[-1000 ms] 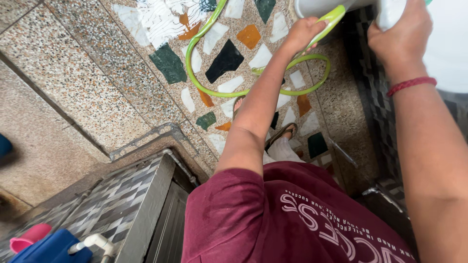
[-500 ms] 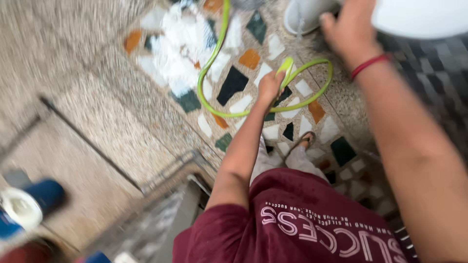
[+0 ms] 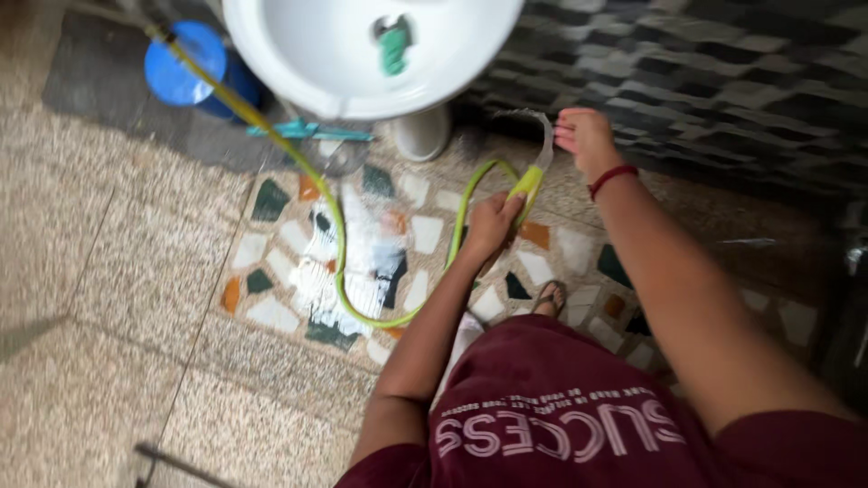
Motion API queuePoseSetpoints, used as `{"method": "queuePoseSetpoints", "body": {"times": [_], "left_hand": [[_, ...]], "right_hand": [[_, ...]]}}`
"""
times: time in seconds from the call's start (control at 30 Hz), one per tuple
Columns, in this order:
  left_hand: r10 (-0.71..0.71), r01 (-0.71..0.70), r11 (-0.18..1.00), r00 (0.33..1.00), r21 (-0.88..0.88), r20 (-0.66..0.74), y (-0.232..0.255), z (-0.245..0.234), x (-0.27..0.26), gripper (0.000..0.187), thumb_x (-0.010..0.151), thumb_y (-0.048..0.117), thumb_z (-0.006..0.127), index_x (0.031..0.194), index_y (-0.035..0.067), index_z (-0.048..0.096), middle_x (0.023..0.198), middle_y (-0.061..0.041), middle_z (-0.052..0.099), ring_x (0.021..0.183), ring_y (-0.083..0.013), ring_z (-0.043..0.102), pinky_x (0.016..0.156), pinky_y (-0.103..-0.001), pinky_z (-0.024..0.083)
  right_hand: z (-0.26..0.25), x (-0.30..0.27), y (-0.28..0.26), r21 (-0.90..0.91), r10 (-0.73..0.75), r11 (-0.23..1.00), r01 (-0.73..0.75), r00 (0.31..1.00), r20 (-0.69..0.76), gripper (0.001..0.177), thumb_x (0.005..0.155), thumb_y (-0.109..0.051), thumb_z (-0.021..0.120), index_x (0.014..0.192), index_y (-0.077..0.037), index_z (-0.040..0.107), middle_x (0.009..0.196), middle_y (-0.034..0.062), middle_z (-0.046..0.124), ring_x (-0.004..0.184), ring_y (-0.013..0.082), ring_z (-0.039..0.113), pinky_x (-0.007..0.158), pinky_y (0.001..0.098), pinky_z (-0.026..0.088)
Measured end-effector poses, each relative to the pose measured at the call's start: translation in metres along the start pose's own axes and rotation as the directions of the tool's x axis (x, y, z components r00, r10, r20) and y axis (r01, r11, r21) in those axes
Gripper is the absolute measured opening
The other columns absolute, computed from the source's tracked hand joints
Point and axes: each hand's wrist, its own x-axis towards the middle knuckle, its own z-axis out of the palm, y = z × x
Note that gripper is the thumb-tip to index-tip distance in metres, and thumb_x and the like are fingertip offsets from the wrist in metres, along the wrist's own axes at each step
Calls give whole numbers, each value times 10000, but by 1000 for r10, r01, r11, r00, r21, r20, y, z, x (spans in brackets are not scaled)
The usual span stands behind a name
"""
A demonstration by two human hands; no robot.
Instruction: The person uses a yellow hose to spray water and a green scrubber to clean a white sink, a metal tray, and the tiled floor. They rinse the scrubber and hose, then spray the floor and a stainless steel sink before rinsing a small red bowl.
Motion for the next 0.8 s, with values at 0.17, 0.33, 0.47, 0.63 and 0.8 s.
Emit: {"method": "queuePoseSetpoints", "body": {"times": [0.17, 0.33, 0.47, 0.63, 0.8], "left_hand": [[-8, 15, 997, 995, -71, 103, 65, 75, 35, 436, 998, 432, 586, 894, 22, 689, 630, -84, 671, 484, -157, 631, 445, -332, 511], [97, -100, 987, 995, -124, -23, 107, 165, 90, 449, 1022, 424, 564, 930, 16, 727, 654, -91, 687, 528, -181, 650, 489, -325, 521], [-10, 14, 995, 999, -104, 40, 127, 231, 120, 441, 1031, 443, 496, 1082, 50, 691, 772, -138, 714, 610, -212, 680, 581, -371, 598], [709, -615, 266, 647, 742, 282, 166, 248, 164, 327, 912, 444, 563, 987, 245, 810, 933, -140, 706, 916, -345, 638, 733, -499, 561], [973, -857, 197, 231, 476, 12, 287, 203, 253, 278, 881, 300, 728, 1018, 60, 697, 972, -138, 663, 876, -295, 647, 734, -453, 546]], "right_hand": [[-55, -5, -15, 147, -31, 989, 27, 999, 25, 232, 937, -204, 570, 1097, -83, 688, 949, 48, 678, 845, 198, 660, 754, 343, 563], [-78, -132, -80, 382, -21, 923, -54, 982, 189, 404, 945, -415, 461, 1090, -97, 662, 898, 52, 678, 790, 193, 670, 686, 337, 569], [-101, -201, -131, 504, -64, 861, -70, 968, 243, 562, 951, -584, 373, 1085, -108, 641, 857, 56, 679, 747, 189, 677, 632, 332, 574], [-157, -186, -137, 291, -281, 931, 220, 941, 188, 518, 1014, -600, 480, 1090, -103, 605, 745, 41, 610, 609, 171, 607, 541, 320, 511], [-187, -172, -120, 162, -259, 956, 245, 964, 68, 513, 1036, -553, 539, 1016, -52, 648, 656, 27, 568, 508, 147, 532, 484, 299, 457]]}}
